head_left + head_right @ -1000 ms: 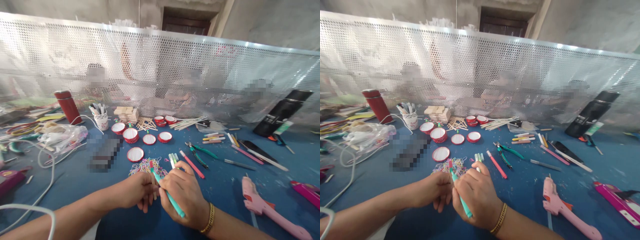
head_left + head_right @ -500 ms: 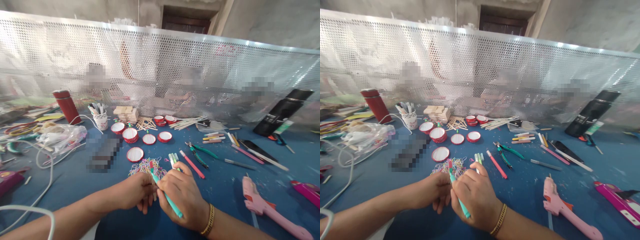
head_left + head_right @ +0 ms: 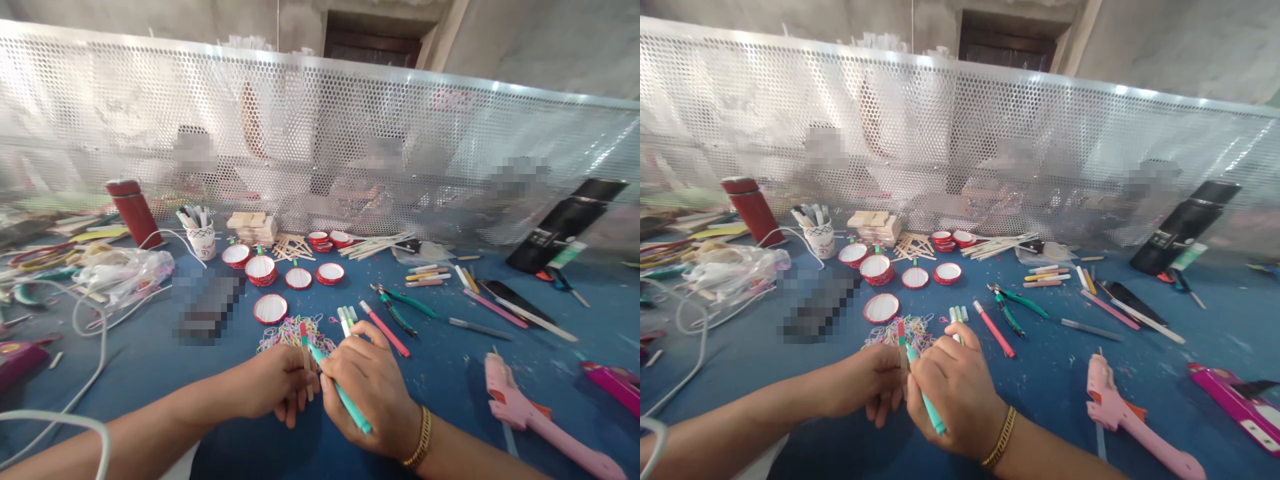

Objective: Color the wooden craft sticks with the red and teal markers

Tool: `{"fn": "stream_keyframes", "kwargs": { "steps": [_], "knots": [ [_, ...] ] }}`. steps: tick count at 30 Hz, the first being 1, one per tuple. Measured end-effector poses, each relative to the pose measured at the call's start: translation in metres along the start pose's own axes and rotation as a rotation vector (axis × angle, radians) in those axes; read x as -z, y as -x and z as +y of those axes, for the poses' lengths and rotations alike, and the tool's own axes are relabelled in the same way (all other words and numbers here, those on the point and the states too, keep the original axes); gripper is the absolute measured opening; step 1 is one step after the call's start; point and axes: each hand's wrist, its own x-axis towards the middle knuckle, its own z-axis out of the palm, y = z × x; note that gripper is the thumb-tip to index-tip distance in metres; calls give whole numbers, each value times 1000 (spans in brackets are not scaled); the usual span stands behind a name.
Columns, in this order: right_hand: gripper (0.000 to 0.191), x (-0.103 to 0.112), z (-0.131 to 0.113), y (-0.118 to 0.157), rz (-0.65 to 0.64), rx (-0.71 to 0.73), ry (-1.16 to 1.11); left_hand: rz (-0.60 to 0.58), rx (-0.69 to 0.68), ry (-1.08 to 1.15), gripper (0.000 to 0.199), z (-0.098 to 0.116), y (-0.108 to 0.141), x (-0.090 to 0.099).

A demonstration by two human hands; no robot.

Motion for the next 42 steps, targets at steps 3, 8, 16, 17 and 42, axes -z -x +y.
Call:
{"fn": "stream_keyframes", "kwargs": {
  "steps": [3, 8, 16, 17, 42],
  "knots": [
    [9, 0, 0, 0, 4, 21, -12, 0, 8, -10, 32, 0, 0, 0],
    [11, 0, 0, 1, -19, -6, -11, -1, 16, -9, 29, 0, 0, 0],
    [8, -1, 0, 1, -19, 17, -30, -10, 15, -27, 31, -1, -1, 1],
    [9, -1, 0, 1, -24, 10, -29, -5, 12, -25, 30, -1, -1, 1],
    [9, -1, 1, 0, 3, -11, -19, 11, 8, 15, 23, -2, -1, 0]
  ]
}}
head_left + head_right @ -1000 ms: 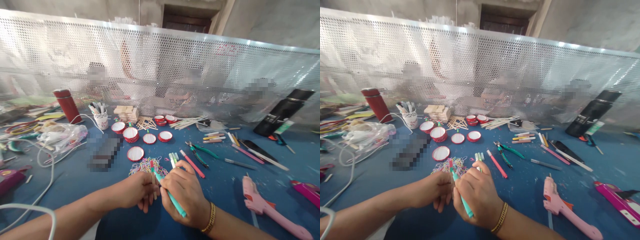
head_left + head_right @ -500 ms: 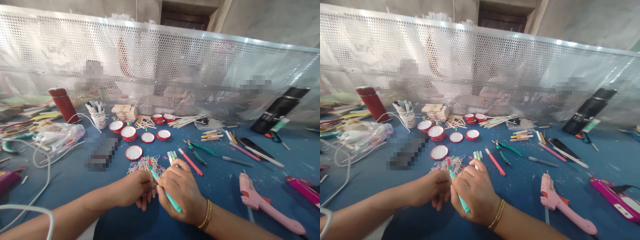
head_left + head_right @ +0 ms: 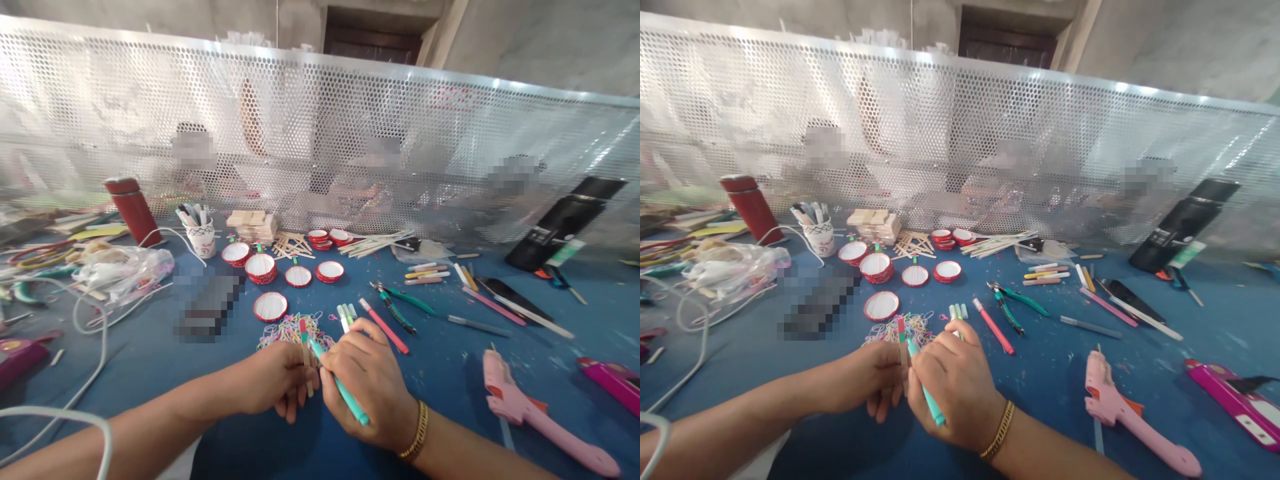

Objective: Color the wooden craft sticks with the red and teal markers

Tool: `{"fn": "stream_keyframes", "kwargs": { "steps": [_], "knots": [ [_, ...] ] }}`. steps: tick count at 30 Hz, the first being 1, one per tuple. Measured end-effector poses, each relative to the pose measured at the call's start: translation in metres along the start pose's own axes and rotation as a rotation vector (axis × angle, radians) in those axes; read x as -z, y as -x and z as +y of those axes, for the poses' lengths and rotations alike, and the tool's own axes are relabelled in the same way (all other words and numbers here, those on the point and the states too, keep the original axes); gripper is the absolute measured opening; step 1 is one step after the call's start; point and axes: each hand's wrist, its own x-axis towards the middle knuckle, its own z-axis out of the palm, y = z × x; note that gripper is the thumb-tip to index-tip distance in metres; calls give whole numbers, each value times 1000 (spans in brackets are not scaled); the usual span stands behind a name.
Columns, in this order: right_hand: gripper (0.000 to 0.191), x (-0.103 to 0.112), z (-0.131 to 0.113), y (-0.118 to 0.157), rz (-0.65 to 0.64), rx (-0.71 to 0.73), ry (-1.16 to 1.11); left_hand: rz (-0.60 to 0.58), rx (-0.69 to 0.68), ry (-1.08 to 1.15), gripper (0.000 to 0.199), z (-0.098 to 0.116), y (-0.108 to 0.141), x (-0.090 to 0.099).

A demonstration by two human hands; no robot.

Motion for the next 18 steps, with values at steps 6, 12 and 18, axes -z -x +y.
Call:
{"fn": "stream_keyframes", "kwargs": {
  "steps": [6, 12, 18],
  "knots": [
    [9, 1, -1, 0, 3, 49, -11, -17, 13, -30, 27, -1, 0, 0],
    [11, 1, 0, 0, 3, 10, 13, -17, -7, 4, 25, -3, -1, 1],
    [7, 0, 1, 0, -19, 48, -20, -19, -11, -17, 29, -6, -3, 1]
  ]
}}
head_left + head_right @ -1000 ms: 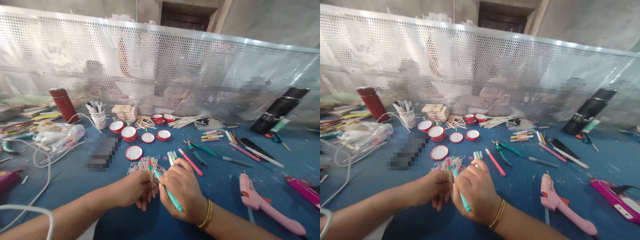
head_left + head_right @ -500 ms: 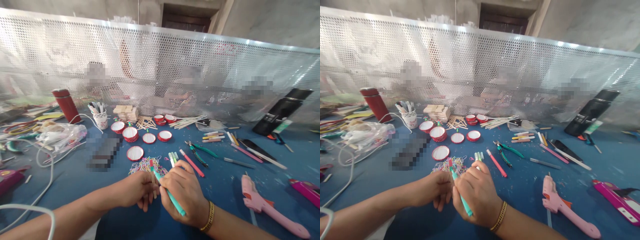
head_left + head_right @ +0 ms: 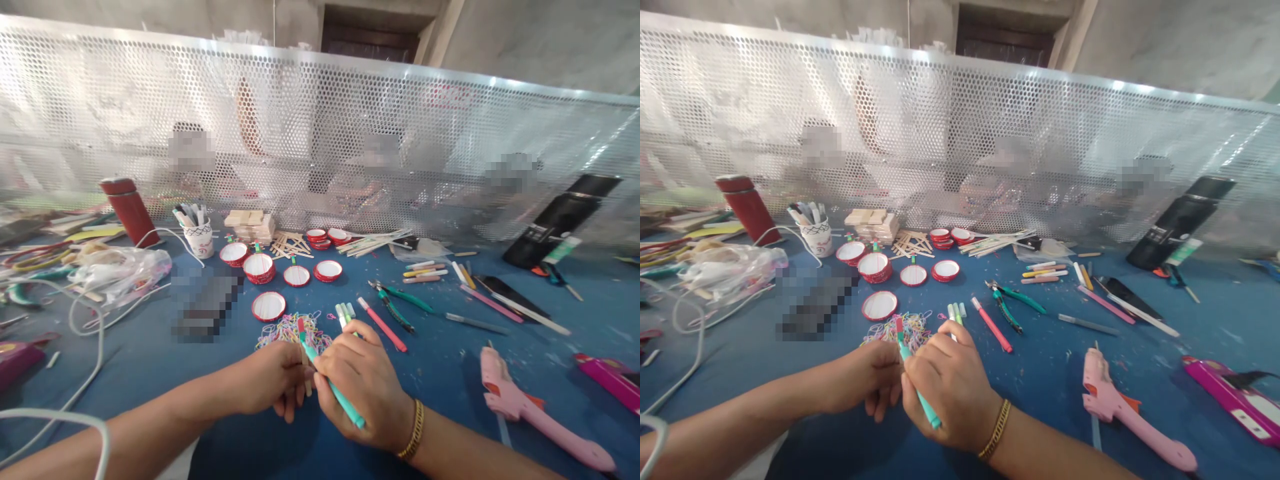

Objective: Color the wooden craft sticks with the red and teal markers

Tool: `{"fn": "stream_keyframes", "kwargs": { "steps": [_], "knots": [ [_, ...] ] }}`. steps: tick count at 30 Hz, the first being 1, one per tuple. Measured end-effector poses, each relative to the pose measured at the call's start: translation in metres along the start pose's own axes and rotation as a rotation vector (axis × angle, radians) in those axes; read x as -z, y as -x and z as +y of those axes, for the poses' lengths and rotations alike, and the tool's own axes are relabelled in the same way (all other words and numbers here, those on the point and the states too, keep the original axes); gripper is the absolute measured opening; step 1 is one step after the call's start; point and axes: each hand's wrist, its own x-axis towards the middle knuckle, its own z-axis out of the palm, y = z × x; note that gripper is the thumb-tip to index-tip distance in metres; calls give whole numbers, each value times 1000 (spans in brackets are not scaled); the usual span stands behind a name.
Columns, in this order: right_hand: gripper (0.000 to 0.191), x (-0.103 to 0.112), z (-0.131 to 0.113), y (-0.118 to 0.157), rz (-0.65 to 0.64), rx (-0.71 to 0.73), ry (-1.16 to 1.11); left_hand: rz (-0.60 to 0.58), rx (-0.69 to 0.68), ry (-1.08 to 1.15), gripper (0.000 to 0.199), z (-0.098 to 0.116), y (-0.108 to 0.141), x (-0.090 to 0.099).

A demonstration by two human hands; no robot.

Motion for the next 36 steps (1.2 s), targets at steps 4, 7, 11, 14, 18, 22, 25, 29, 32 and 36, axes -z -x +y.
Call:
{"fn": "stream_keyframes", "kwargs": {
  "steps": [4, 7, 11, 14, 18, 22, 25, 29, 32, 36],
  "knots": [
    [7, -1, 1, 0, 18, -27, 17, 9, 0, 27, 26, 2, 1, -1],
    [7, 0, 0, 0, 24, -7, 8, 6, 11, 26, 25, 4, 2, -1],
    [9, 1, -1, -1, 8, -8, 10, -2, 2, 13, 24, 3, 3, -1],
    [10, 1, 0, -1, 20, -33, 24, 0, -8, 25, 23, 2, 1, 0],
    [11, 1, 0, 0, 16, -12, 22, -4, -9, 11, 27, 0, 0, 1],
    [12, 0, 1, 0, 7, -37, 49, 3, -6, 24, 22, -1, -1, 0],
    [13, 1, 1, 0, 16, -55, 60, 4, -9, 33, 20, -2, -1, 0],
    [12, 1, -1, -1, 11, -20, 35, -8, -20, 21, 24, -4, -2, 0],
    [12, 0, 0, -1, 1, -34, 29, -5, -11, 8, 23, -4, -1, 0],
    [11, 1, 0, 0, 22, -60, 44, 4, -19, 26, 21, -4, -2, 0]
  ]
}}
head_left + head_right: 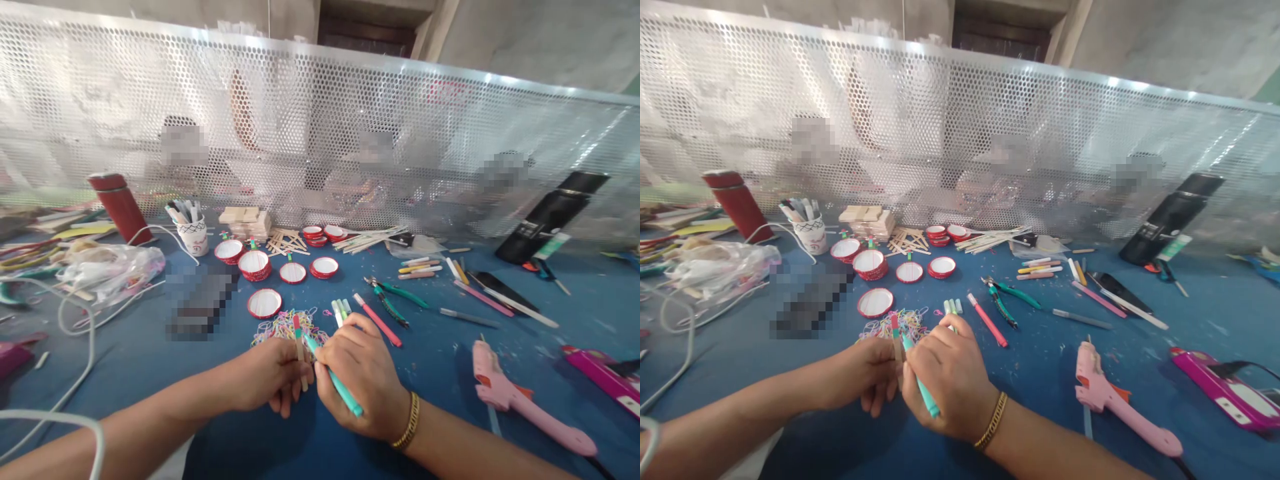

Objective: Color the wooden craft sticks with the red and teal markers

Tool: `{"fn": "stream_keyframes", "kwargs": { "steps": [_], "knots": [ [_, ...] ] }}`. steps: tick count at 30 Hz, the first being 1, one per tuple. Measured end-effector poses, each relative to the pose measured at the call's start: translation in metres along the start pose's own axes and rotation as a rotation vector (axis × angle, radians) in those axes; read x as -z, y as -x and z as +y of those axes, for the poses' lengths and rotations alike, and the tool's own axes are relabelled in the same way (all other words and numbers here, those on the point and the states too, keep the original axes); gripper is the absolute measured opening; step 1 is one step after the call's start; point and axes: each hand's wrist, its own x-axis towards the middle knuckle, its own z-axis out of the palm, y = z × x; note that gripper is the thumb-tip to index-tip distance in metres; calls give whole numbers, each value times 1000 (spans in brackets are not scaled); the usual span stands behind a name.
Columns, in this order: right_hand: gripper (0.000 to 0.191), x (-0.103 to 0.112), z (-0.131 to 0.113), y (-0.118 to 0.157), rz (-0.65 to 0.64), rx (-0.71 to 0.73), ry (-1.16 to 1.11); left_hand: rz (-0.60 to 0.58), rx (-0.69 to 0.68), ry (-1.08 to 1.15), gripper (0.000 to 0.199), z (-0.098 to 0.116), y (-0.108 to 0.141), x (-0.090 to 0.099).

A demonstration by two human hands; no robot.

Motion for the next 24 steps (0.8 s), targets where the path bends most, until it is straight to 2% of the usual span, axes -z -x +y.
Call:
{"fn": "stream_keyframes", "kwargs": {
  "steps": [6, 10, 24],
  "knots": [
    [11, 0, -1, 0, 5, 53, -22, -8, 18, -23, 24, 6, 2, 0],
    [12, 0, 0, -1, -3, 11, 4, 8, 27, -15, 24, 9, 4, -1],
    [11, 1, -3, -1, 8, 52, -11, -10, 13, 0, 33, -5, -2, 1]
  ]
}}
